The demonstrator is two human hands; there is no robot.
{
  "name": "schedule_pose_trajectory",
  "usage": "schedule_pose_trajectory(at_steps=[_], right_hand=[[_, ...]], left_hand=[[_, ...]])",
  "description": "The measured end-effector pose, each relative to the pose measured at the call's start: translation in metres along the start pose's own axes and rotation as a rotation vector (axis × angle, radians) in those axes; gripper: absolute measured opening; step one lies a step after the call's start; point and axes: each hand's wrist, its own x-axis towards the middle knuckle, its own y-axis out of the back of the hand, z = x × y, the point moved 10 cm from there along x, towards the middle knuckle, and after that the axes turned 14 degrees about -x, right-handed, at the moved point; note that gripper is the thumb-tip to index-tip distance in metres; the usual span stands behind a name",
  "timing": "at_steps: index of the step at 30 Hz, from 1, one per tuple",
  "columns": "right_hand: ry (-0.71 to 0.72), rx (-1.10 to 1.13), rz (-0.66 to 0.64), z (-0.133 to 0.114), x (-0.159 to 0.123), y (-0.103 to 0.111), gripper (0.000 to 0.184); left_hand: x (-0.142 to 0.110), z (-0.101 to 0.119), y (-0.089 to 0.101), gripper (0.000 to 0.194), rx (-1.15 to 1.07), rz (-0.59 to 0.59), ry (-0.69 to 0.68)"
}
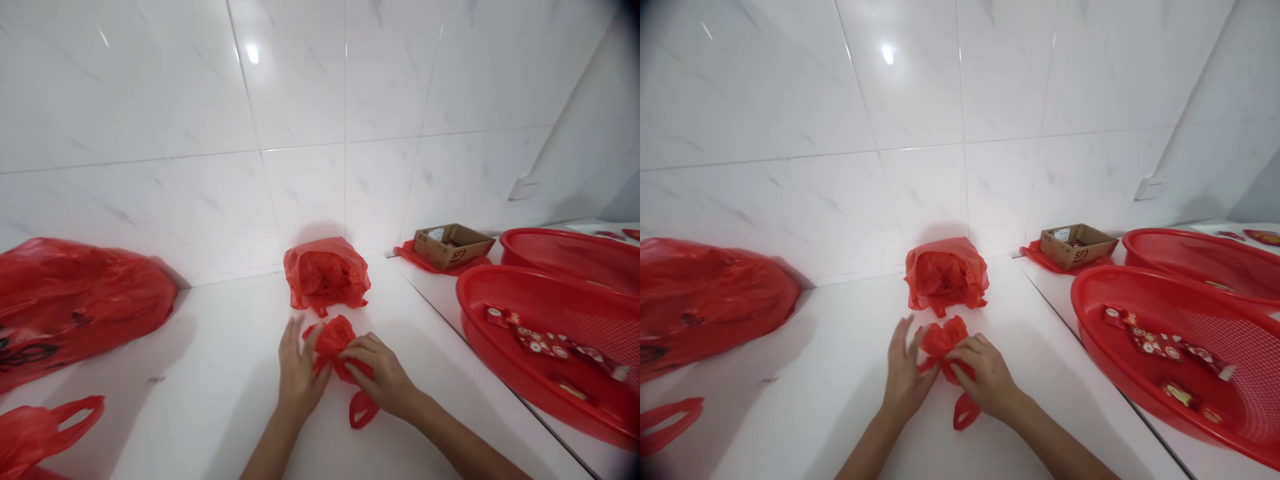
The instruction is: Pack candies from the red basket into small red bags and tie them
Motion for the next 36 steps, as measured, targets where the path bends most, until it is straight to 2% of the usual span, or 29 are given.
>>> schedule_pose_trajectory(at_steps=[2,3,4,6,8,10,13,16,18,20,23,26,29,31,34,36], right_hand=[[-0.11,0.112,-0.032,0.015,-0.015,0.009,0.021],[-0.177,0.159,-0.035,0.025,-0.021,0.014,0.02],[-0.248,0.194,-0.028,0.037,-0.026,0.019,0.018],[-0.387,0.219,0.021,0.062,-0.037,0.03,0.014],[-0.479,0.177,0.087,0.083,-0.046,0.043,0.013],[-0.512,0.11,0.153,0.096,-0.051,0.055,0.015],[-0.581,0.105,0.292,0.113,-0.056,0.076,0.019],[-0.694,0.256,0.428,0.127,-0.059,0.09,0.022],[-0.709,0.326,0.46,0.121,-0.055,0.091,0.024],[-0.672,0.332,0.441,0.103,-0.045,0.088,0.022],[-0.552,0.263,0.395,0.065,-0.029,0.078,0.014],[-0.337,0.064,0.348,0.028,-0.013,0.069,0.013],[-0.156,-0.163,0.223,0.01,-0.002,0.049,0.026],[-0.137,-0.196,0.117,0.014,0.001,0.033,0.036],[-0.248,-0.009,-0.042,0.031,-0.001,0.013,0.043],[-0.396,0.179,-0.064,0.049,-0.004,0.011,0.035]], left_hand=[[0.003,0.004,-0.032,0.052,-0.16,-0.222,0.081],[0.004,0.002,-0.044,0.045,-0.245,-0.295,0.155],[0.004,-0.001,-0.052,0.038,-0.318,-0.333,0.233],[0.007,-0.008,-0.057,0.026,-0.406,-0.329,0.351],[0.013,-0.016,-0.052,0.019,-0.46,-0.284,0.426],[0.018,-0.027,-0.042,0.017,-0.519,-0.233,0.493],[0.022,-0.047,-0.016,0.023,-0.604,-0.105,0.596],[0.019,-0.062,0.015,0.03,-0.697,0.076,0.696],[0.015,-0.063,0.028,0.034,-0.756,0.154,0.74],[0.01,-0.057,0.03,0.036,-0.806,0.184,0.771],[-0.002,-0.052,0.02,0.037,-0.948,0.235,0.858],[-0.015,-0.052,0.004,0.035,-1.127,0.257,0.955],[-0.026,-0.047,-0.012,0.038,-1.213,0.165,1.067],[-0.035,-0.039,-0.023,0.042,-1.265,0.064,1.169],[-0.042,-0.026,-0.034,0.045,-1.307,-0.128,1.244],[-0.04,-0.037,-0.027,0.048,-1.141,-0.216,1.183]])
